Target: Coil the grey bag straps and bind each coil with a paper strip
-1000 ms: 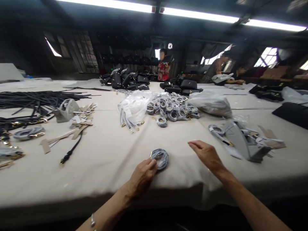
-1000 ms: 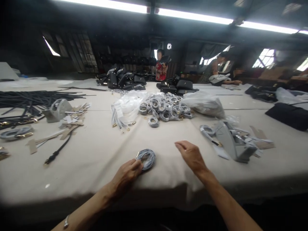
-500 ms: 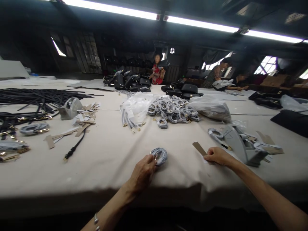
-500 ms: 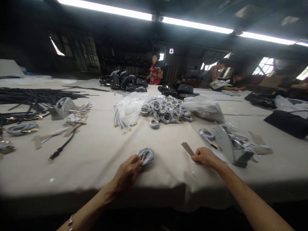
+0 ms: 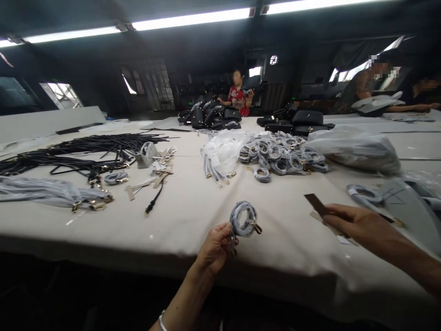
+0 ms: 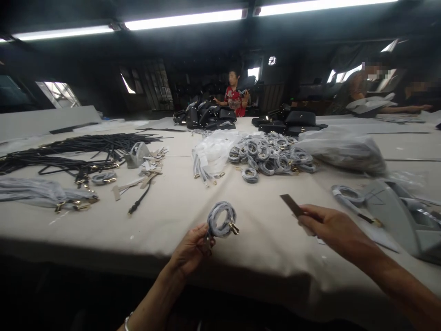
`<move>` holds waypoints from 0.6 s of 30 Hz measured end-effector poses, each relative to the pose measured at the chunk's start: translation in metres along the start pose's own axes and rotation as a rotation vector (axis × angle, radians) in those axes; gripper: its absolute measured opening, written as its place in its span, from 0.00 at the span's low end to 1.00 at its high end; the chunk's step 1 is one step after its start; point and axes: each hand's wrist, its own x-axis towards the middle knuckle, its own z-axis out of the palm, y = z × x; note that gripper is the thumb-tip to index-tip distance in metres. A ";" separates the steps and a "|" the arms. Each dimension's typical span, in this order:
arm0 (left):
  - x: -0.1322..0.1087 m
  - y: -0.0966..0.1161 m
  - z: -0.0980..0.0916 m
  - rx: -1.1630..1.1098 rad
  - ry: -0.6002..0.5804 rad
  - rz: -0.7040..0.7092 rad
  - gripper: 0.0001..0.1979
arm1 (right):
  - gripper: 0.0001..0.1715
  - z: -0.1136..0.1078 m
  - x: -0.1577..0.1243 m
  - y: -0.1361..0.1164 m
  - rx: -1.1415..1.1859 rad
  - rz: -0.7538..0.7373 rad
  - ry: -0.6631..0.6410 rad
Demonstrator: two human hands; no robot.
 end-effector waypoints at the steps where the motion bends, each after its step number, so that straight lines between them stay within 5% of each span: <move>1: -0.002 -0.001 0.001 -0.006 0.006 -0.004 0.26 | 0.19 0.009 -0.009 -0.020 0.100 -0.025 -0.109; 3: -0.007 -0.004 0.005 0.002 0.016 0.017 0.24 | 0.19 0.028 -0.025 -0.059 0.177 -0.123 -0.299; 7: -0.016 -0.006 0.011 0.154 0.007 0.183 0.19 | 0.23 0.065 -0.040 -0.106 0.219 -0.188 -0.434; 12: -0.028 -0.002 0.012 0.579 0.042 0.448 0.10 | 0.18 0.098 -0.038 -0.114 0.432 0.031 -0.499; 18: -0.032 -0.007 0.011 0.780 0.131 0.588 0.07 | 0.20 0.114 -0.037 -0.111 0.618 0.172 -0.345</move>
